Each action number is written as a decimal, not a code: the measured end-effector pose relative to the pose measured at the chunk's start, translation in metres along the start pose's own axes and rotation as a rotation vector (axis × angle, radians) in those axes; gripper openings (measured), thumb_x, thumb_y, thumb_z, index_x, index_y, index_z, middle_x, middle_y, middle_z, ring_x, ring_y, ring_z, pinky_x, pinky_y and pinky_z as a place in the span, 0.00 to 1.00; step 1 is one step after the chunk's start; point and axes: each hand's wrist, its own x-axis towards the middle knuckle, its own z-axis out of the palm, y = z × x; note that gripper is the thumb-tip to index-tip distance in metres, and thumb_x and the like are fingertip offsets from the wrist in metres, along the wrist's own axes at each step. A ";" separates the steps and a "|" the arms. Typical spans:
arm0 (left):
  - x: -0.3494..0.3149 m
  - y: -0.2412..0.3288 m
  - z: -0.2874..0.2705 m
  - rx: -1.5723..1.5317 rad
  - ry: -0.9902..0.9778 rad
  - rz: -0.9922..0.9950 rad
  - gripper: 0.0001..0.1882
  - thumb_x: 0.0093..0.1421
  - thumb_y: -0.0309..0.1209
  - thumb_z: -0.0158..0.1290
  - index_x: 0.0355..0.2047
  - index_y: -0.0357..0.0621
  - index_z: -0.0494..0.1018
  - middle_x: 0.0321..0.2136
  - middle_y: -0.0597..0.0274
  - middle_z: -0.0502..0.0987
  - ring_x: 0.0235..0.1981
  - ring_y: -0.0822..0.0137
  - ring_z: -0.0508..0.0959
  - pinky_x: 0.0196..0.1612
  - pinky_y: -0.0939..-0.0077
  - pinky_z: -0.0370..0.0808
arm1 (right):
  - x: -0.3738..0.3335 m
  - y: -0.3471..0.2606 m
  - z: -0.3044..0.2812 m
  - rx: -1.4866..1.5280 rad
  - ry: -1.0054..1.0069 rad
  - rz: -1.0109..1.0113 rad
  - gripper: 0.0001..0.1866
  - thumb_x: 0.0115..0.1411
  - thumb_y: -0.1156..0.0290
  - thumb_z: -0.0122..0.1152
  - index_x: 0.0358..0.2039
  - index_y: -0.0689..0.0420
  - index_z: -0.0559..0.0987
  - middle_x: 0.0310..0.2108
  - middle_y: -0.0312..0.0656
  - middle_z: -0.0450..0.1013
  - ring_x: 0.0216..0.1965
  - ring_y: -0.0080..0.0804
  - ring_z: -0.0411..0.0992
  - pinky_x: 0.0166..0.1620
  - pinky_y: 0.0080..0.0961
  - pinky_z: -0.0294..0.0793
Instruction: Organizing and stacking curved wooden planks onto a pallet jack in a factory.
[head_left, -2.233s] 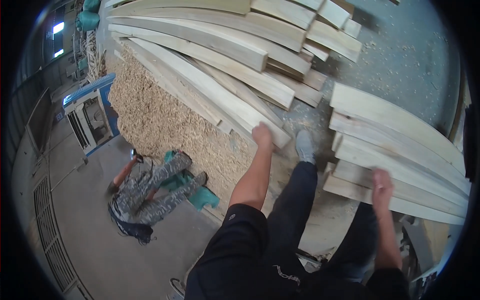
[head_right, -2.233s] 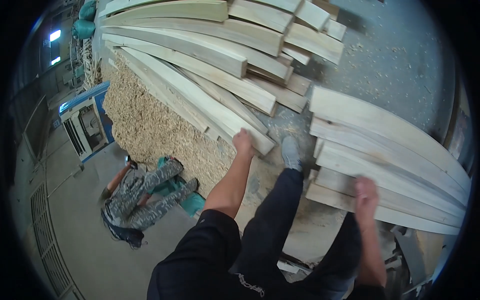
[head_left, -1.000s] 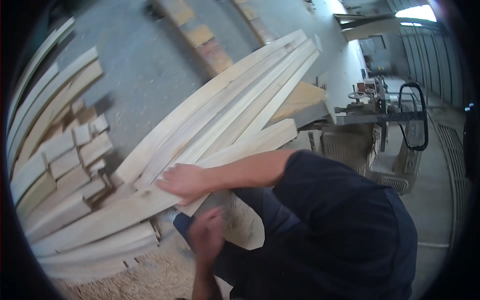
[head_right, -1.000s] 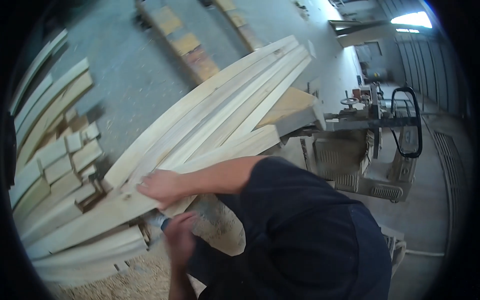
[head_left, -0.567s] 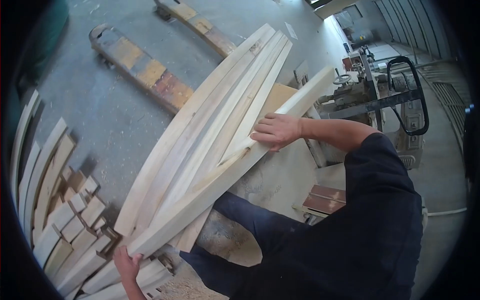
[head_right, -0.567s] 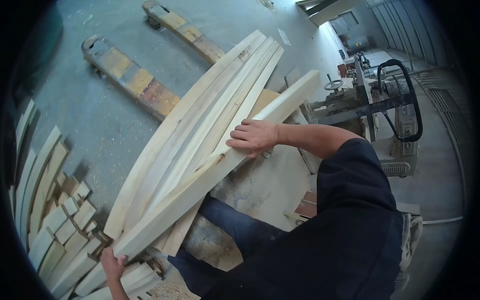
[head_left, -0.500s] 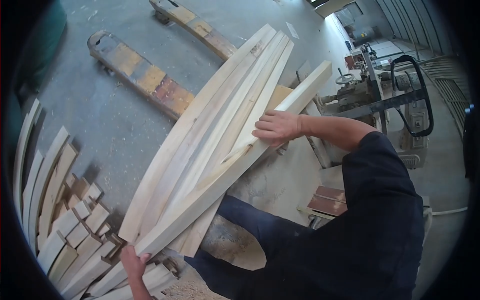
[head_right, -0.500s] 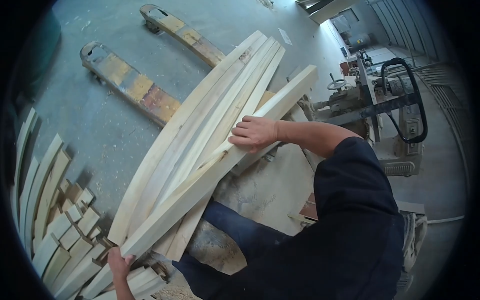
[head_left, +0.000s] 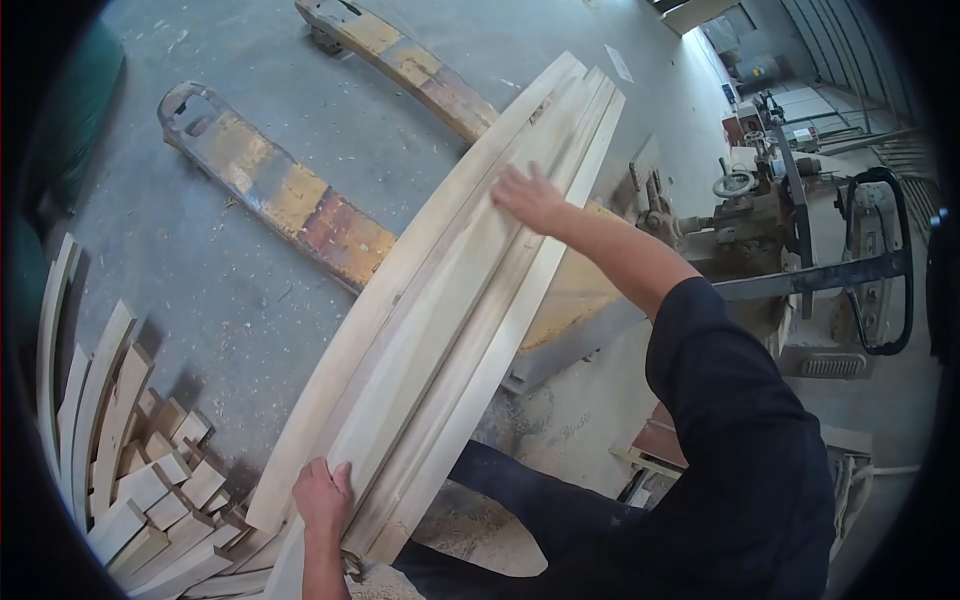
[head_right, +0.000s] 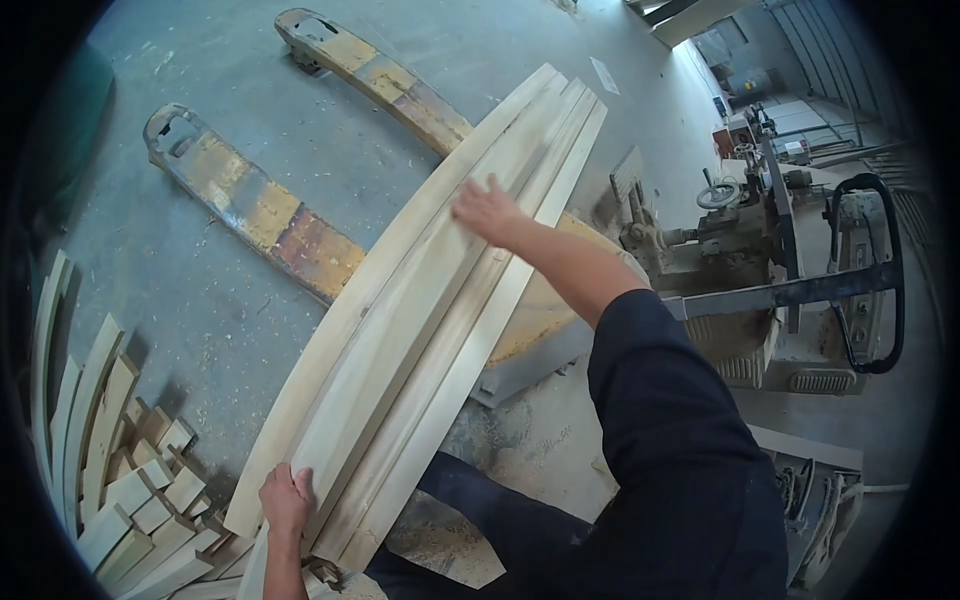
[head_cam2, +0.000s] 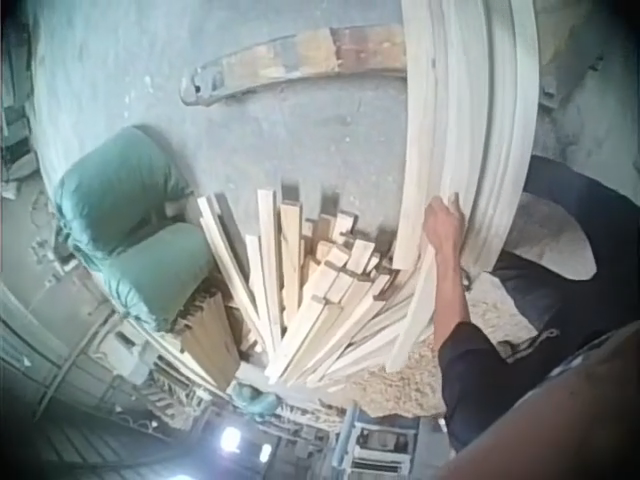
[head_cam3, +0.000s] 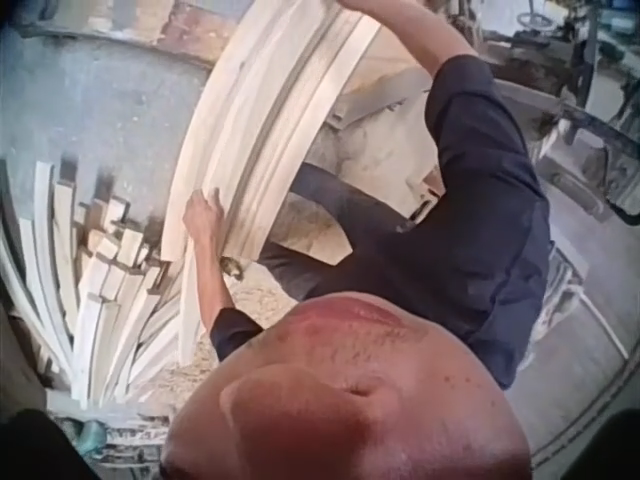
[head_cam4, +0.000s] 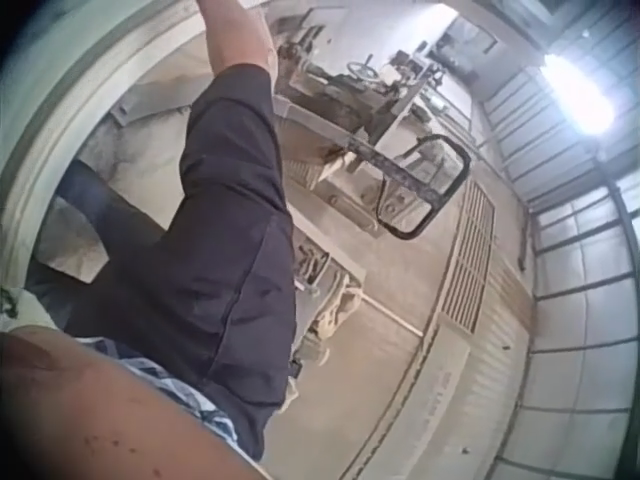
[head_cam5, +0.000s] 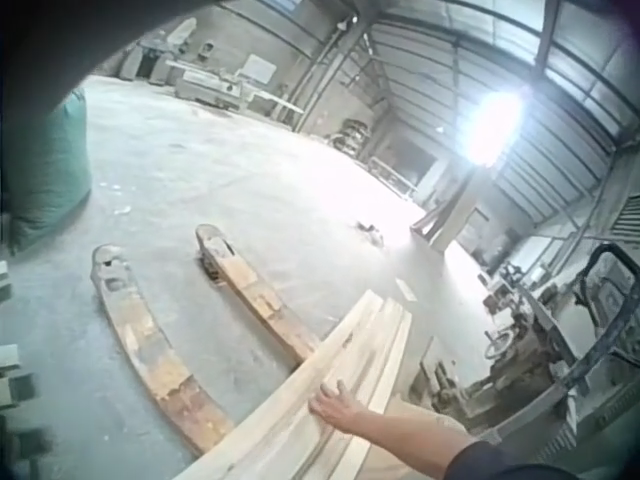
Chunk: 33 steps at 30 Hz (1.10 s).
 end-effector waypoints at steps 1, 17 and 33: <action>0.011 0.004 0.005 0.018 0.001 -0.008 0.21 0.63 0.46 0.55 0.31 0.38 0.71 0.28 0.43 0.76 0.32 0.40 0.78 0.36 0.45 0.73 | 0.011 -0.011 -0.003 0.064 -0.113 -0.087 0.32 0.56 0.59 0.68 0.59 0.50 0.67 0.63 0.48 0.63 0.71 0.45 0.52 0.67 0.62 0.52; 0.165 0.115 0.019 -0.208 -0.210 -0.032 0.23 0.66 0.44 0.52 0.45 0.32 0.74 0.38 0.37 0.81 0.40 0.37 0.80 0.43 0.47 0.75 | 0.062 -0.228 -0.079 0.899 -0.253 -0.441 0.43 0.69 0.34 0.31 0.29 0.59 0.85 0.34 0.56 0.80 0.42 0.57 0.78 0.48 0.48 0.75; 0.000 -0.045 0.071 -0.277 0.223 -0.070 0.12 0.61 0.39 0.59 0.38 0.44 0.80 0.26 0.52 0.78 0.29 0.47 0.77 0.38 0.51 0.72 | 0.101 -0.117 0.074 0.599 0.235 0.067 0.21 0.72 0.50 0.39 0.43 0.36 0.84 0.28 0.41 0.79 0.34 0.44 0.78 0.41 0.39 0.74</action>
